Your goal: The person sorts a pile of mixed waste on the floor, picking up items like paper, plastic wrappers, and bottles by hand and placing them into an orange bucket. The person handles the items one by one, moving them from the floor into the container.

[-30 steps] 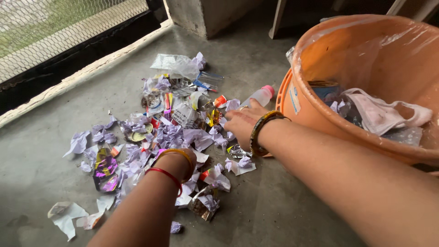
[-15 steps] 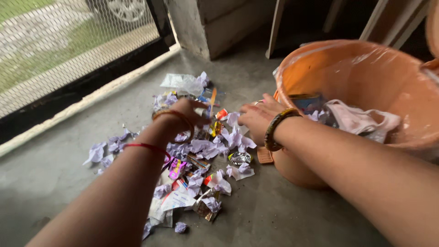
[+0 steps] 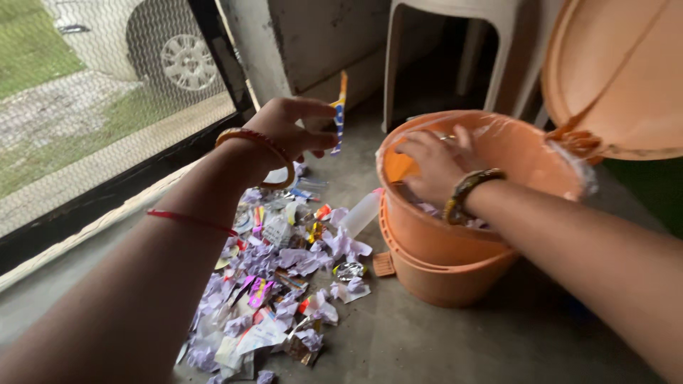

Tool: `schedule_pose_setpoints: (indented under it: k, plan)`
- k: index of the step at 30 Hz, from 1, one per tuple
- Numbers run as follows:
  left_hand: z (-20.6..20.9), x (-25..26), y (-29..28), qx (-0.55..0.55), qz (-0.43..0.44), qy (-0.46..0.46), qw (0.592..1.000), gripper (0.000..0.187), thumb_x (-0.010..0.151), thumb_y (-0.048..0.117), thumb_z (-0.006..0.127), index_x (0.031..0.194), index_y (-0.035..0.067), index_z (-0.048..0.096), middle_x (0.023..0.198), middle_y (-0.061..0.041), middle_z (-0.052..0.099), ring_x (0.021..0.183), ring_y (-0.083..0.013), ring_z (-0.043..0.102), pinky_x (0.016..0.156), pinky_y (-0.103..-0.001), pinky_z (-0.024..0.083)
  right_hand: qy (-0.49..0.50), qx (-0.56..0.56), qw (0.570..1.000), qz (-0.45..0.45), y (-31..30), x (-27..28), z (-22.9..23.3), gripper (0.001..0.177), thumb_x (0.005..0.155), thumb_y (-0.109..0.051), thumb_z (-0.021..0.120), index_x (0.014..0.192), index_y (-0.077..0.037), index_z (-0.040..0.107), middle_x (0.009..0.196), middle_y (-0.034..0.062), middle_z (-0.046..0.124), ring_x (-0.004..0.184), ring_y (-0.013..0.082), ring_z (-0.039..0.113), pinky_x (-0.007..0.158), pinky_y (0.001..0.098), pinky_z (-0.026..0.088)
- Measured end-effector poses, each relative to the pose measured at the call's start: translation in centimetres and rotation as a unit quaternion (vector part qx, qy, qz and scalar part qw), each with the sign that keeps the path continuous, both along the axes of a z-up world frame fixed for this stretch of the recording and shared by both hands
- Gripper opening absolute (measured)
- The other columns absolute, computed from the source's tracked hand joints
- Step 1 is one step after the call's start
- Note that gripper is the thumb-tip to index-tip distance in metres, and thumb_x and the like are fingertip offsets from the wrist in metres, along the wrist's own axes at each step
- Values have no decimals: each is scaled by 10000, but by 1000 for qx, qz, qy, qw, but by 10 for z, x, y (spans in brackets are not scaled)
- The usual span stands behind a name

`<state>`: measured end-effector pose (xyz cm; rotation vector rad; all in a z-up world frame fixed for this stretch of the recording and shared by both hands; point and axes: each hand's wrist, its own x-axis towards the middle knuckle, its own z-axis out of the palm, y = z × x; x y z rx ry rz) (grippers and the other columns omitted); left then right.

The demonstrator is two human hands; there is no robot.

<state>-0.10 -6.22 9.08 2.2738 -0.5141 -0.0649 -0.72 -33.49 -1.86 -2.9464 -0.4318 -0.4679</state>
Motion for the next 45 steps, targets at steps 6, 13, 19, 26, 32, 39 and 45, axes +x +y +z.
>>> schedule_pose_setpoints:
  k: [6,13,19,26,32,39,45]
  plan:
    - [15,-8,-57,-10,-72,-19,997,510,818,191,793,1312,139,680,953,-51,794,758,-126,718,628,-315,559,-66,-17,997,-47,-84,-5,7,482,780,-239,665,1262,-238,659,1451,37,546,1332,222,509,1131,609,209]
    - [-8,-4,-121,21,-142,-139,980,500,728,152,884,1210,123,757,1140,-66,757,938,-167,735,830,-303,580,-69,40,991,-110,-151,-33,23,487,784,-60,580,1239,-198,687,1326,42,631,1286,237,559,1124,472,316]
    - [-23,-9,-155,52,-130,-9,990,578,716,114,815,1278,173,692,1246,-34,713,960,-206,783,855,-321,615,-102,29,990,-88,-179,-49,15,486,746,-82,606,1215,-174,691,1334,61,626,1293,256,546,1096,484,326]
    - [-36,-5,-164,92,-97,27,991,675,783,86,764,1424,217,597,1080,-96,780,946,-183,751,866,-319,573,-90,30,992,-83,-181,-59,16,315,902,-263,618,1198,-197,702,1334,50,626,1282,245,554,1091,494,320]
    - [-35,3,-145,74,-74,65,992,623,830,122,733,1430,209,590,913,-102,806,834,-172,792,804,-316,595,-87,12,994,-70,-177,-60,19,486,800,-111,565,1269,-182,674,1377,65,585,1271,255,530,1085,506,265]
    - [-28,2,-94,107,-9,50,993,613,821,133,739,1417,204,609,909,-101,801,816,-165,779,747,-328,593,-151,49,986,43,-152,-28,6,548,710,-5,561,1226,-149,678,1371,76,605,1286,259,539,1073,503,291]
    - [-20,-5,-38,120,62,76,988,673,823,172,749,1462,215,543,939,-72,802,874,-144,777,808,-324,582,-144,40,988,50,-98,-7,14,532,716,-7,577,1213,-161,689,1336,68,623,1287,255,544,1085,530,295]
